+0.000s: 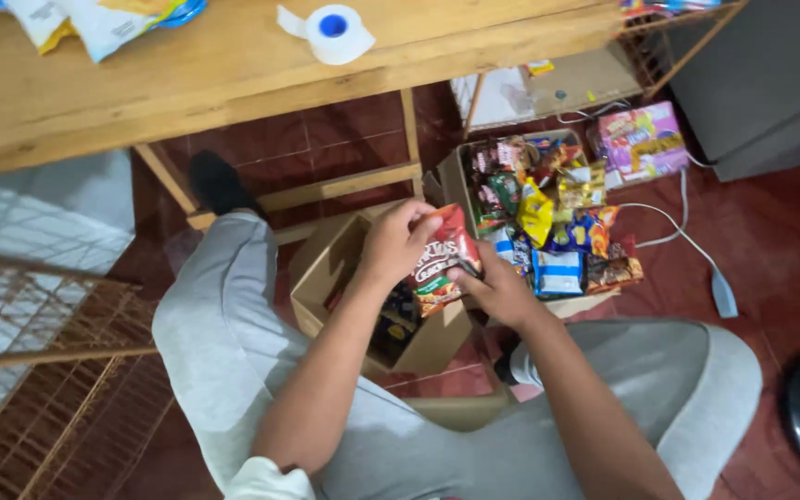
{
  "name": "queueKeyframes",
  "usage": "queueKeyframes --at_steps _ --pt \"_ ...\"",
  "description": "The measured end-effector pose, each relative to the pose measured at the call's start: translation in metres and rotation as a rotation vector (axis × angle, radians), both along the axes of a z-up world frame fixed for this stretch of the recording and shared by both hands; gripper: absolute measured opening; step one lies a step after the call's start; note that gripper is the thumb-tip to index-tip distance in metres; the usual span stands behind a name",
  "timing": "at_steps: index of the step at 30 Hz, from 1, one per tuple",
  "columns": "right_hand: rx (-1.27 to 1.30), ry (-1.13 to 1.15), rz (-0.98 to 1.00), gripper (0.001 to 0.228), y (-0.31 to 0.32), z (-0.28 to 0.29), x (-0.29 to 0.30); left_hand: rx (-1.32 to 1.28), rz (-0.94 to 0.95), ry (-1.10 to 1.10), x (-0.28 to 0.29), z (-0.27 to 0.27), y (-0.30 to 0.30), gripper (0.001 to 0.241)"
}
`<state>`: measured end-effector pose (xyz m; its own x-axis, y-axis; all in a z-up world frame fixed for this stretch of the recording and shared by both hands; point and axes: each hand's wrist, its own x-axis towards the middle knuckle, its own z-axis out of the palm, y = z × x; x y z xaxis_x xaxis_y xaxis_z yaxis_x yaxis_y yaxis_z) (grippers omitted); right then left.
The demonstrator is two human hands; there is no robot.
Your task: Sorting and labeling various snack bags using tape and a pen.
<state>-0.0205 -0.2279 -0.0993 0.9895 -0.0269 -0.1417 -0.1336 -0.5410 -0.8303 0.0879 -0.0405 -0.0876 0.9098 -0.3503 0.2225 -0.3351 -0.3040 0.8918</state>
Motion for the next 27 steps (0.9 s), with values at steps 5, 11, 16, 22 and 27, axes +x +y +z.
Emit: queueKeyframes --at_steps 5,11,16,22,27 --pt "0.677 0.317 -0.296 0.047 -0.013 -0.080 0.004 0.223 0.148 -0.166 0.019 -0.037 0.005 0.033" --pt "0.513 0.480 -0.277 0.052 -0.019 -0.115 0.006 0.223 -0.018 0.680 -0.010 -0.135 -0.002 0.079" --pt "0.103 0.492 -0.145 0.072 -0.049 -0.223 -0.002 0.200 -0.051 0.443 -0.021 -0.183 -0.003 0.088" --pt "0.355 0.500 -0.168 0.081 -0.029 -0.154 0.000 0.248 -0.030 0.427 -0.017 -0.190 -0.003 0.089" --pt "0.262 0.599 -0.316 0.080 -0.030 -0.120 0.001 0.176 0.003 0.824 -0.017 -0.120 0.000 0.098"
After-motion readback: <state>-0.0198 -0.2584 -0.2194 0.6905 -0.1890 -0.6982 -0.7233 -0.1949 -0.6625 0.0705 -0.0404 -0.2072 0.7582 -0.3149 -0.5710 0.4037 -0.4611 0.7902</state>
